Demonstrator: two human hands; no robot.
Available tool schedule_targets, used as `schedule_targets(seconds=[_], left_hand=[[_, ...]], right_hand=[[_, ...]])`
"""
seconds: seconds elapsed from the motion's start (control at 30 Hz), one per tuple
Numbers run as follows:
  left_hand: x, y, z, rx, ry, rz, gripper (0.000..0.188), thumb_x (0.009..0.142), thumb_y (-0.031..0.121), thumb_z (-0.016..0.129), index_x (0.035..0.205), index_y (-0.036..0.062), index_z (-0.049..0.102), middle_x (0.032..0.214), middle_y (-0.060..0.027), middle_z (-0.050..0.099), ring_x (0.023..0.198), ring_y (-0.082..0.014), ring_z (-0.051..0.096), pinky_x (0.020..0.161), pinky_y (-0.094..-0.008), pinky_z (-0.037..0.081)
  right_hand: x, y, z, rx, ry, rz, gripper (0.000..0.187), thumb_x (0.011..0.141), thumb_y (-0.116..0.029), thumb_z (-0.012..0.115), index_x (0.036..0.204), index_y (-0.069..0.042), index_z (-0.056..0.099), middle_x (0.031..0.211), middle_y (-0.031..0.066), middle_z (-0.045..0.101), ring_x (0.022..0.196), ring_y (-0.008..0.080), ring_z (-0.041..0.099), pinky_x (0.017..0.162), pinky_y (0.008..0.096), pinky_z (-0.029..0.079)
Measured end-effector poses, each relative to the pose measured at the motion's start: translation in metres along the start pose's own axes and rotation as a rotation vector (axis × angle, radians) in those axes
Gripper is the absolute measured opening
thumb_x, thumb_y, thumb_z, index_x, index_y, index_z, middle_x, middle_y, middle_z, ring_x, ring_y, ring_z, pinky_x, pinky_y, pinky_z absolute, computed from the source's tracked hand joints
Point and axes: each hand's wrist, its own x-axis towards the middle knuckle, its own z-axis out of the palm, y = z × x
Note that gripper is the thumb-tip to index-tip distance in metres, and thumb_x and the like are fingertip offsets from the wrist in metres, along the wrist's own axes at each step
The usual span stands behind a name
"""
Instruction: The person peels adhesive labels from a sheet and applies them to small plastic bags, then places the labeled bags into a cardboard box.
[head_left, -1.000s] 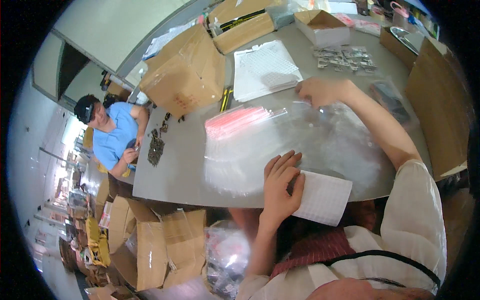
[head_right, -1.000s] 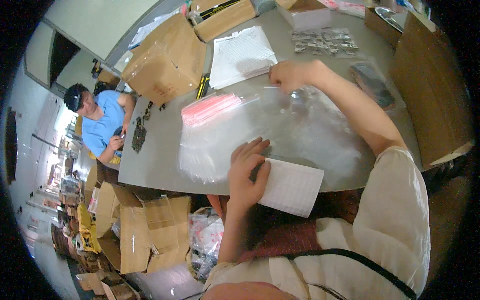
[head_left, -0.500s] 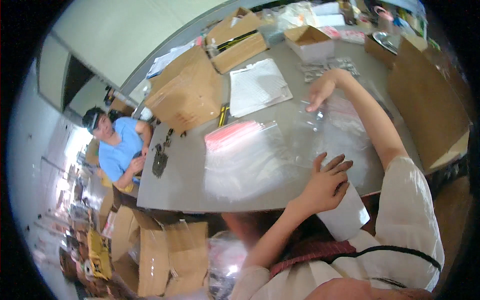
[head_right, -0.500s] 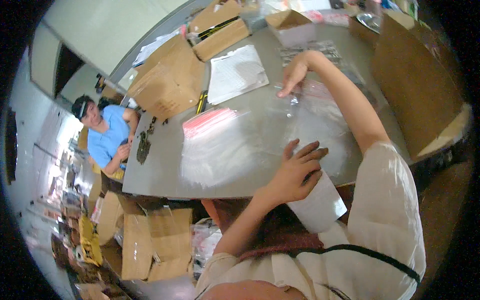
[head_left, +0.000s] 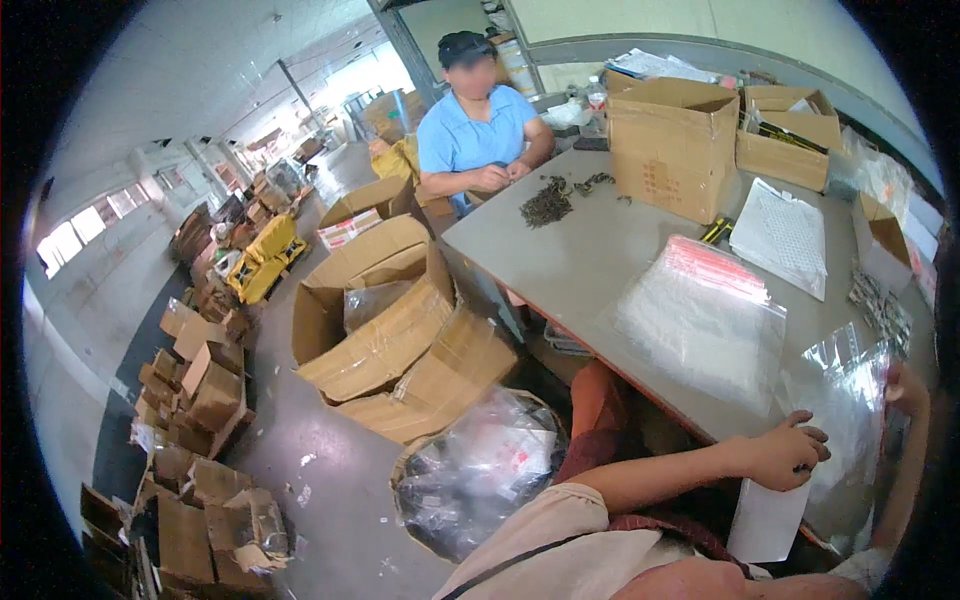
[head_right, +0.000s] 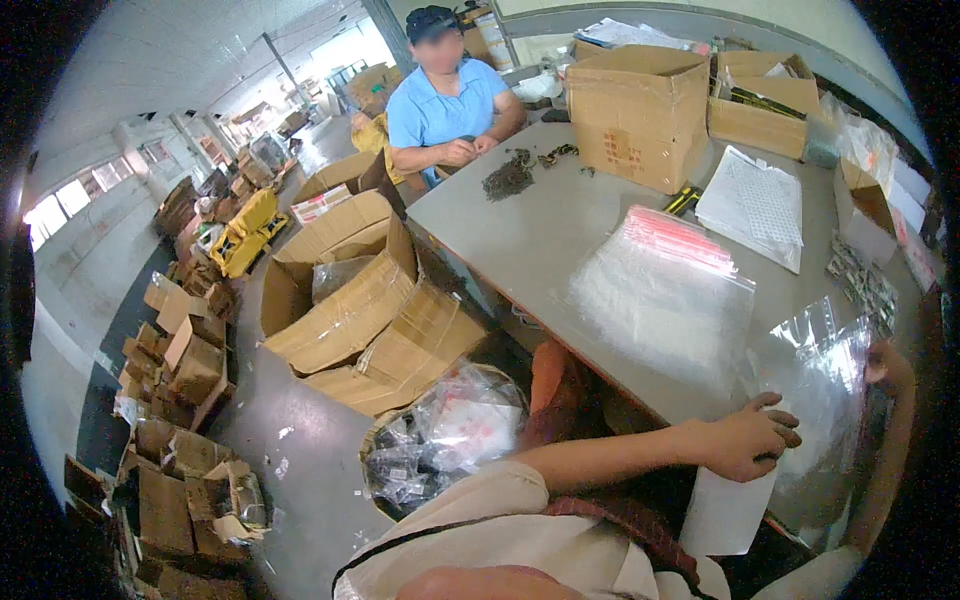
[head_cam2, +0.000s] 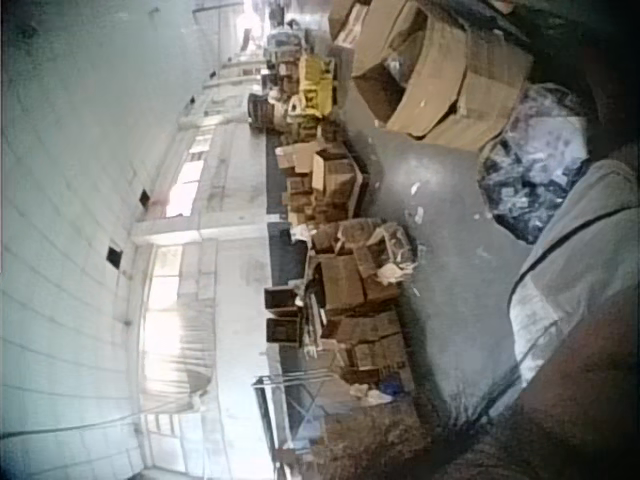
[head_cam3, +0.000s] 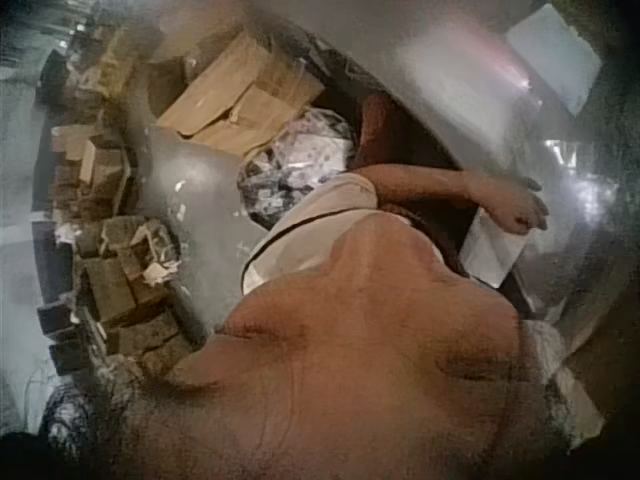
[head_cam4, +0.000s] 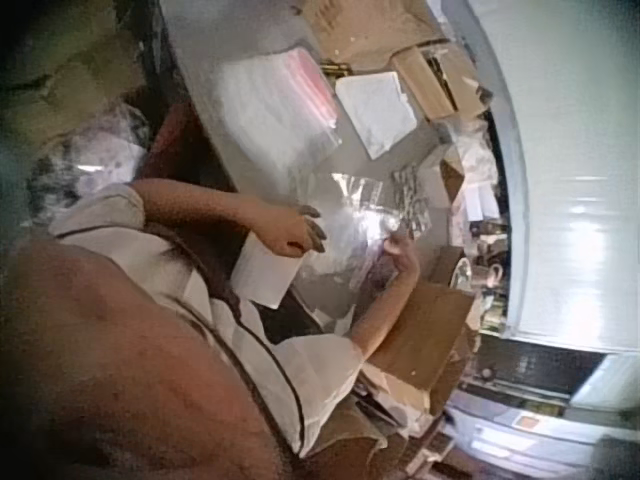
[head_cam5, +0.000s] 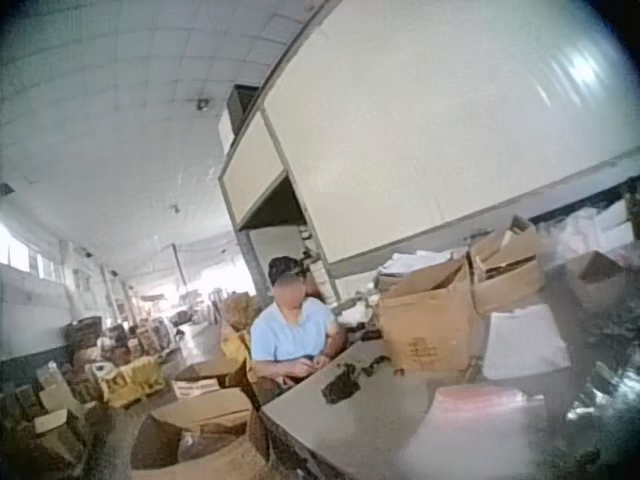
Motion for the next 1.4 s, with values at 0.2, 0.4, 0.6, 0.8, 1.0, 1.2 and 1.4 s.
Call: schedule_targets(seconds=[0.2,0.4,0.6,0.8,1.0,1.2,1.4], left_hand=[[0.000,0.000,0.003,0.060,0.007,-0.002,0.016,0.084,0.015,0.059,0.087,0.0033,0.070,0.132,-0.0122,0.065,0.135,-0.0327,0.049,0.120,-0.0612,0.018],[0.003,-0.003,0.004,0.056,-0.011,0.000,0.019,0.084,0.018,0.061,0.090,0.0044,0.072,0.134,-0.0117,0.063,0.138,-0.0306,0.047,0.120,-0.0593,0.021],[0.003,-0.005,-0.010,0.214,0.115,-0.029,0.019,0.084,0.017,0.063,0.095,0.0050,0.072,0.135,-0.0120,0.063,0.137,-0.0316,0.048,0.117,-0.0606,0.022],[-0.008,-0.017,-0.016,0.243,0.179,-0.148,0.013,0.087,0.017,0.063,0.088,0.0054,0.070,0.137,-0.0081,0.064,0.138,-0.0325,0.047,0.117,-0.0583,0.021],[-0.005,0.002,-0.008,0.092,0.221,-0.086,0.011,0.085,0.011,0.062,0.083,0.0013,0.066,0.131,-0.0153,0.066,0.133,-0.0358,0.051,0.116,-0.0582,0.023],[-0.013,-0.006,-0.017,0.121,0.266,-0.069,0.011,0.085,0.011,0.062,0.085,0.0015,0.067,0.128,-0.0149,0.067,0.127,-0.0348,0.056,0.115,-0.0541,0.028],[-0.005,-0.010,-0.011,0.038,0.313,-0.052,0.008,0.085,0.009,0.064,0.088,0.0016,0.065,0.127,-0.0142,0.068,0.120,-0.0331,0.060,0.110,-0.0515,0.036]], right_hand=[[-0.052,-0.045,0.078,-0.167,-0.021,-0.058,0.067,0.074,-0.007,0.086,0.135,-0.002,0.057,0.119,0.0076,0.063,0.101,0.0186,0.063,0.090,0.0389,0.053],[-0.055,-0.010,0.097,0.075,0.235,0.002,0.096,0.069,0.009,0.079,0.152,-0.003,0.033,0.107,0.0121,0.070,0.083,0.0183,0.069,0.071,0.0348,0.058],[-0.042,-0.083,0.123,-0.316,0.324,0.066,0.097,0.069,-0.011,0.081,0.155,-0.005,0.036,0.142,0.0155,0.055,0.129,0.0272,0.052,0.108,0.0438,0.043],[0.039,-0.120,0.133,-0.677,0.317,-0.054,0.075,0.057,-0.020,0.089,0.125,-0.001,0.064,0.116,0.0161,0.070,0.109,0.0300,0.063,0.097,0.0418,0.046],[0.031,-0.127,0.141,-0.546,0.208,0.051,0.061,0.059,-0.022,0.085,0.111,0.004,0.067,0.104,0.0173,0.072,0.101,0.0276,0.066,0.087,0.0412,0.049],[0.005,-0.131,0.154,-0.594,0.318,0.115,0.055,0.061,-0.023,0.083,0.106,0.005,0.068,0.098,0.0160,0.071,0.092,0.0254,0.066,0.079,0.0397,0.049],[-0.041,-0.109,0.154,-0.353,0.380,-0.013,0.049,0.065,-0.013,0.078,0.111,0.002,0.068,0.099,0.0115,0.071,0.091,0.0194,0.063,0.078,0.0363,0.050]])
